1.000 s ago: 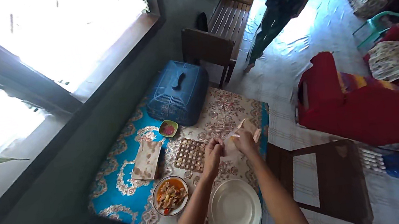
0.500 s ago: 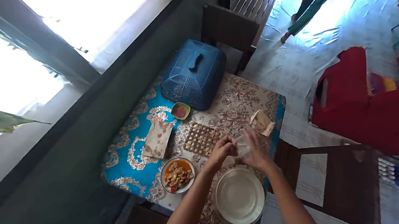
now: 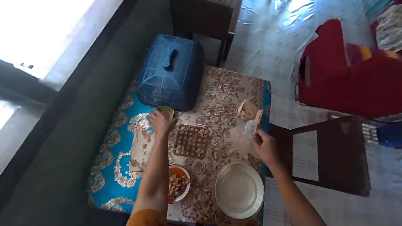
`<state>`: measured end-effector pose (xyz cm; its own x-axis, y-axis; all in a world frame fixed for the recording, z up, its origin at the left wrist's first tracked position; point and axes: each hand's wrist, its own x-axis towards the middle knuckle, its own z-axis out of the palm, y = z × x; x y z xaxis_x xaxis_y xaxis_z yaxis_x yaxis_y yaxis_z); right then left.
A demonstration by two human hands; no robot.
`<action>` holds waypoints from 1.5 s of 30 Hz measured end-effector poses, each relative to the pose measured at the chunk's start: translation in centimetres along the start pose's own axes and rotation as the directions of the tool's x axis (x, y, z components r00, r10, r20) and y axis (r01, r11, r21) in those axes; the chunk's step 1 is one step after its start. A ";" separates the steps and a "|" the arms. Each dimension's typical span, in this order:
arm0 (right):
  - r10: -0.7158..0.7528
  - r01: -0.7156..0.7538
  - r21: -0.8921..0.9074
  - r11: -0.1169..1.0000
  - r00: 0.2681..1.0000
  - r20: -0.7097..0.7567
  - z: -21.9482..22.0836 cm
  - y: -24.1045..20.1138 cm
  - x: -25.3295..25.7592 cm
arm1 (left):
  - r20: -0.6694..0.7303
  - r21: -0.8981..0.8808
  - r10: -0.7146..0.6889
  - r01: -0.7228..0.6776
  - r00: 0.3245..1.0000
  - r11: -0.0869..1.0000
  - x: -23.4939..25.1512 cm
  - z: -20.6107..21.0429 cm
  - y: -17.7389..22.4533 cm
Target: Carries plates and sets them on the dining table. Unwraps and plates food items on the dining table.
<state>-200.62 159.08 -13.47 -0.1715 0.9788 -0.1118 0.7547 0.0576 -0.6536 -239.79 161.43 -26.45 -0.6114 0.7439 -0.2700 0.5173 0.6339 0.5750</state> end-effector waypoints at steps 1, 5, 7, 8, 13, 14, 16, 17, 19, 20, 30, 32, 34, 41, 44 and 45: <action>0.002 -0.001 0.023 1.000 0.999 -0.035 -0.5 0.1 -0.3 | 0.020 0.038 -0.017 0.017 1.000 0.999 0.7 0.3 -0.3; 0.047 -0.037 0.084 0.996 0.990 -0.130 -3.4 1.6 -1.9 | 0.025 0.092 -0.033 0.030 0.999 0.995 1.9 1.2 -1.3; 0.082 -0.065 0.106 0.992 0.984 -0.156 -5.2 2.8 -2.9 | 0.002 0.059 -0.015 0.015 1.000 0.998 1.9 1.5 -1.6; 0.103 -0.083 0.120 0.989 0.980 -0.169 -6.1 3.4 -3.5 | -0.009 0.051 -0.015 0.015 1.000 0.999 1.7 1.5 -1.7; 0.203 -0.117 0.273 0.955 0.928 -0.312 -9.9 6.3 -7.1 | -0.063 0.058 0.023 -0.020 0.998 0.998 -2.6 -0.3 0.0; 0.233 -0.120 0.315 0.941 0.908 -0.349 -10.5 7.0 -8.0 | -0.055 0.064 0.058 -0.054 0.997 0.996 -4.3 -0.6 0.5; 0.294 -0.090 0.429 0.899 0.850 -0.438 -11.8 8.5 -10.0 | -0.029 0.068 0.159 -0.156 0.987 0.985 -8.0 -0.8 1.7; 0.331 -0.055 0.497 0.866 0.808 -0.488 -12.2 9.3 -11.0 | -0.004 0.055 0.212 -0.212 0.977 0.976 -10.2 -0.7 2.6; 0.450 -0.002 0.642 0.767 0.715 -0.535 -13.5 10.3 -13.0 | 0.071 0.012 0.301 -0.303 0.951 0.953 -14.9 -0.2 4.9; 0.510 0.023 0.702 0.712 0.670 -0.539 -14.1 10.8 -14.1 | 0.107 -0.003 0.342 -0.344 0.933 0.939 -17.2 0.4 6.1; 0.488 -0.363 0.496 0.789 0.860 -0.147 -17.0 19.9 -24.2 | 0.457 -0.191 0.631 -0.624 0.626 0.758 -37.9 11.6 17.8; 0.463 -0.433 0.465 0.772 0.885 0.055 -17.1 21.1 -25.3 | 0.529 -0.242 0.673 -0.668 0.517 0.704 -41.6 13.4 20.2; 0.408 -0.446 0.562 0.697 0.890 0.201 -17.0 22.8 -26.6 | 0.558 -0.285 0.732 -0.737 0.392 0.612 -45.2 15.3 22.2; 0.424 -0.286 0.891 0.354 0.898 0.120 -20.0 28.2 -37.0 | 0.728 -0.388 0.685 -0.840 -0.027 0.379 -58.7 19.5 27.8; 0.543 -0.268 0.900 0.344 0.839 0.042 -22.1 29.9 -41.8 | 0.706 -0.475 0.700 -0.807 -0.112 0.350 -63.7 21.3 28.8; 0.585 -0.246 0.910 0.334 0.811 0.004 -22.7 30.5 -43.4 | 0.697 -0.518 0.706 -0.768 -0.122 0.378 -65.0 21.9 28.9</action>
<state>-155.72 122.78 -11.56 0.2997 0.8265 -0.4764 -0.2822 -0.4002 -0.8719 -172.02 136.04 -9.22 0.8578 0.5043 -0.0993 0.3548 -0.4412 0.8243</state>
